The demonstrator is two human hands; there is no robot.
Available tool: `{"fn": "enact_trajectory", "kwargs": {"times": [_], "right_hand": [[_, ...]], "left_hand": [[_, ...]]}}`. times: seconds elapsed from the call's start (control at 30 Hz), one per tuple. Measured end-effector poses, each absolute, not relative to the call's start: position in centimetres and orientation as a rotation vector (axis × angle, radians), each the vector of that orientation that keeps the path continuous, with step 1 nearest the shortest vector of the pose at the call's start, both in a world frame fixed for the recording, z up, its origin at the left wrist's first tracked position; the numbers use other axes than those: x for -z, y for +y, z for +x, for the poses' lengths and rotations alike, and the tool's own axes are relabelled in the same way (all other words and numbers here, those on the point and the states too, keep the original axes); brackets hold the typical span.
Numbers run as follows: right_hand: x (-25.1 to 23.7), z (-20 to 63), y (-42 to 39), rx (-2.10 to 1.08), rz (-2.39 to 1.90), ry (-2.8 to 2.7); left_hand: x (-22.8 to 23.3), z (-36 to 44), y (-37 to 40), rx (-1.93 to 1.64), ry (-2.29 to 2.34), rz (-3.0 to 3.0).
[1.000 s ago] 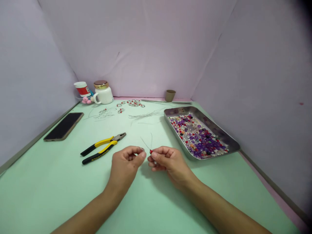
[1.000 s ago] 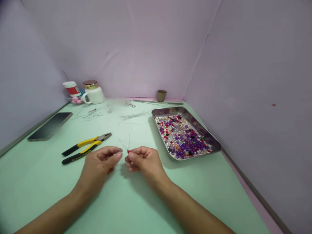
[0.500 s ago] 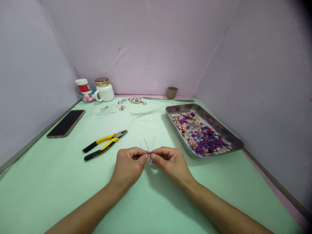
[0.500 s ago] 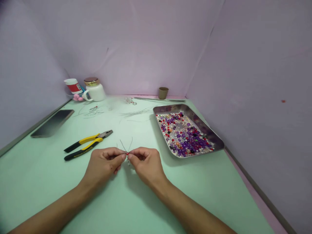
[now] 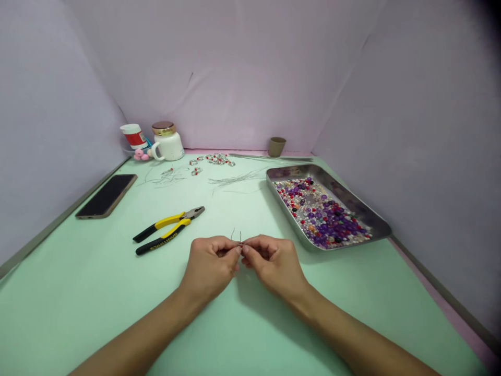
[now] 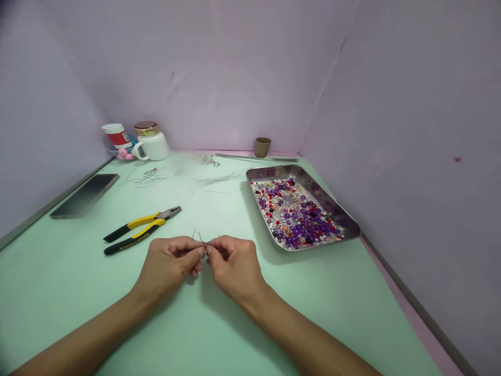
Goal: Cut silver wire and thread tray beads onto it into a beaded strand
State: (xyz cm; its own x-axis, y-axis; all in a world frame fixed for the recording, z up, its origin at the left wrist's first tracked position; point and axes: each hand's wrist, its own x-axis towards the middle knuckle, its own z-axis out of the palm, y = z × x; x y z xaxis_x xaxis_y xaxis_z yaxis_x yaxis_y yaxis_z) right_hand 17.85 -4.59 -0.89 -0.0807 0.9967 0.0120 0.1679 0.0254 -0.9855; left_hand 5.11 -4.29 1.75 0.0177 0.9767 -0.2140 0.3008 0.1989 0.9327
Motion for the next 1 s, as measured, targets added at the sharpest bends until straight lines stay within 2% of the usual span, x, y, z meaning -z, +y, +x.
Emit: {"fn": "enact_trajectory", "kwargs": {"times": [0.17, 0.4, 0.8, 1.0], "right_hand": [[1.2, 18.1, -4.8, -1.008, -1.259, -1.574], [0.9, 18.3, -4.6, -1.003, -1.237, -1.632], [0.5, 17.9, -3.8, -1.425, -1.306, -1.158], [0.0, 18.2, -3.5, -1.533, -1.309, -1.142]], "left_hand": [[-1.9, 5.0, -4.2, -0.805, 1.497, 1.273], [-1.9, 4.8, -4.2, -0.786, 1.495, 1.269], [-1.7, 5.0, -3.7, -0.852, 1.321, 1.099], [-0.9, 4.3, -3.1, -0.843, 1.274, 1.046]]}}
